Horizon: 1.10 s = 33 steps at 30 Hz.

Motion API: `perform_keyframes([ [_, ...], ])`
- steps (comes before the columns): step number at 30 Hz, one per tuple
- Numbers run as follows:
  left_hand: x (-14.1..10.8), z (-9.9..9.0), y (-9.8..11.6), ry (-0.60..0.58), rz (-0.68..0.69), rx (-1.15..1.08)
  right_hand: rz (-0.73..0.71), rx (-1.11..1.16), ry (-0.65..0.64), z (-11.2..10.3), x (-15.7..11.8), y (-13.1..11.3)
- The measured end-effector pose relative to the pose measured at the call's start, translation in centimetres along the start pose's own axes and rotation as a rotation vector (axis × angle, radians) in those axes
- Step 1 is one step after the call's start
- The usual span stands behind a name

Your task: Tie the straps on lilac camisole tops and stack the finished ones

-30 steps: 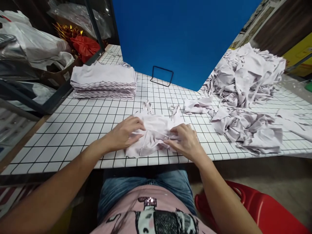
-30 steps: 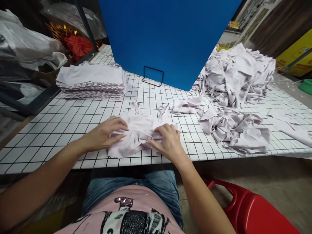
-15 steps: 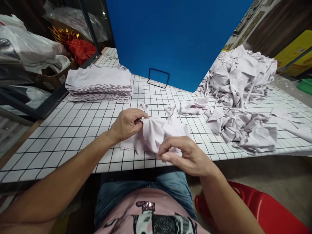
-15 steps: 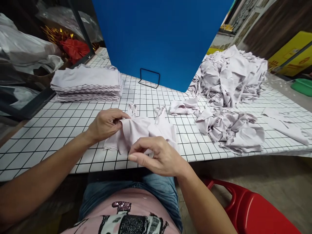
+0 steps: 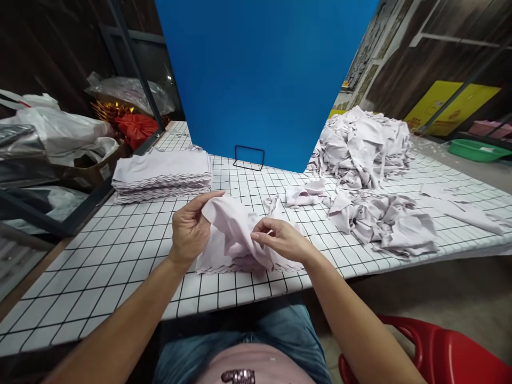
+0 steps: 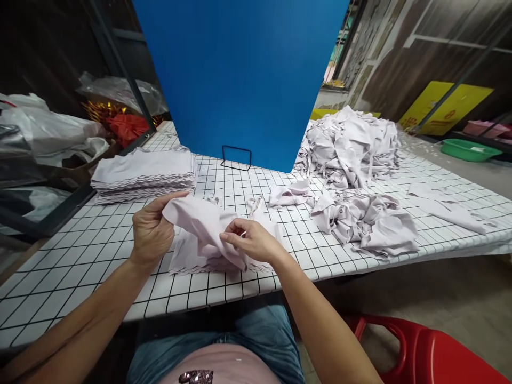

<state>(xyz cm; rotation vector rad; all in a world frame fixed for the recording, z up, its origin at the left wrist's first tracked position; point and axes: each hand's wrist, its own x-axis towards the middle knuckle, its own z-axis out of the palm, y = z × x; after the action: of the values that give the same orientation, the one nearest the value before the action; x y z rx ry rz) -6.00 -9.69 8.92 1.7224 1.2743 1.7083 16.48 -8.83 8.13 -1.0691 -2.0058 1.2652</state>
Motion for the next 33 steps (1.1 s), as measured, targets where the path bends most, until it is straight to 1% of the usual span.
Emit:
perform_keyframes([
  [2, -0.4, -0.1, -0.2, 0.011, -0.021, -0.037, 0.031, 0.034, -0.006, 0.4, 0.0, 0.1],
  [4, -0.9, -0.2, -0.4, 0.007, -0.028, -0.083, 0.056, 0.107, 0.030, 0.8, 0.2, 0.2],
  [6, -1.1, -0.2, -0.4, -0.027, -0.008, -0.122, 0.068, 0.268, 0.035, 1.2, 0.6, 0.2],
  [9, -1.3, -0.3, -0.5, -0.130, -0.007, -0.155, 0.048, 0.530, 0.035, 1.3, 1.2, -0.2],
  [11, -1.2, -0.5, -0.8, -0.163, -0.083, -0.158, 0.013, 0.638, 0.089, 1.0, 1.4, -0.7],
  [15, -1.5, -0.6, -1.6, -0.121, -0.311, -0.194, -0.086, 0.713, 0.239, 0.0, 1.3, -1.5],
  [17, -2.0, 0.0, -1.6, -0.186, -0.406, -0.251, -0.116, 0.695, 0.287, -0.3, 1.2, -1.7],
  [20, -2.8, 1.5, -1.0, -0.334, -0.520, -0.328, -0.139, 0.671, 0.325, -0.2, 1.0, -1.7],
  [21, -3.0, 2.0, -0.8, -0.356, -0.548, -0.335, -0.144, 0.667, 0.336, -0.2, 0.9, -1.7],
  [22, -3.0, 2.4, -0.7, -0.354, -0.562, -0.326, -0.149, 0.666, 0.349, -0.3, 0.8, -1.7],
  [24, -2.7, 2.8, -0.5, -0.296, -0.539, -0.267, -0.154, 0.671, 0.363, -0.5, 0.6, -1.8],
  [26, -1.7, 2.8, -0.1, -0.251, -0.451, -0.184, -0.158, 0.671, 0.332, -0.9, 0.6, -2.1],
  [27, -1.0, 2.6, 0.2, -0.261, -0.393, -0.153, -0.157, 0.660, 0.290, -1.2, 0.7, -2.3],
  [28, 0.0, 2.5, 0.7, -0.306, -0.337, -0.140, -0.156, 0.635, 0.238, -1.4, 0.8, -2.7],
  [30, 2.1, 2.2, 1.8, -0.484, -0.263, -0.153, -0.160, 0.540, 0.120, -1.9, 1.3, -3.5],
  [32, 4.2, 2.0, 3.0, -0.720, -0.272, -0.187, -0.177, 0.433, 0.028, -2.5, 1.9, -4.4],
  [33, 5.1, 1.8, 3.5, -0.820, -0.297, -0.192, -0.180, 0.390, -0.016, -2.9, 2.1, -4.8],
])
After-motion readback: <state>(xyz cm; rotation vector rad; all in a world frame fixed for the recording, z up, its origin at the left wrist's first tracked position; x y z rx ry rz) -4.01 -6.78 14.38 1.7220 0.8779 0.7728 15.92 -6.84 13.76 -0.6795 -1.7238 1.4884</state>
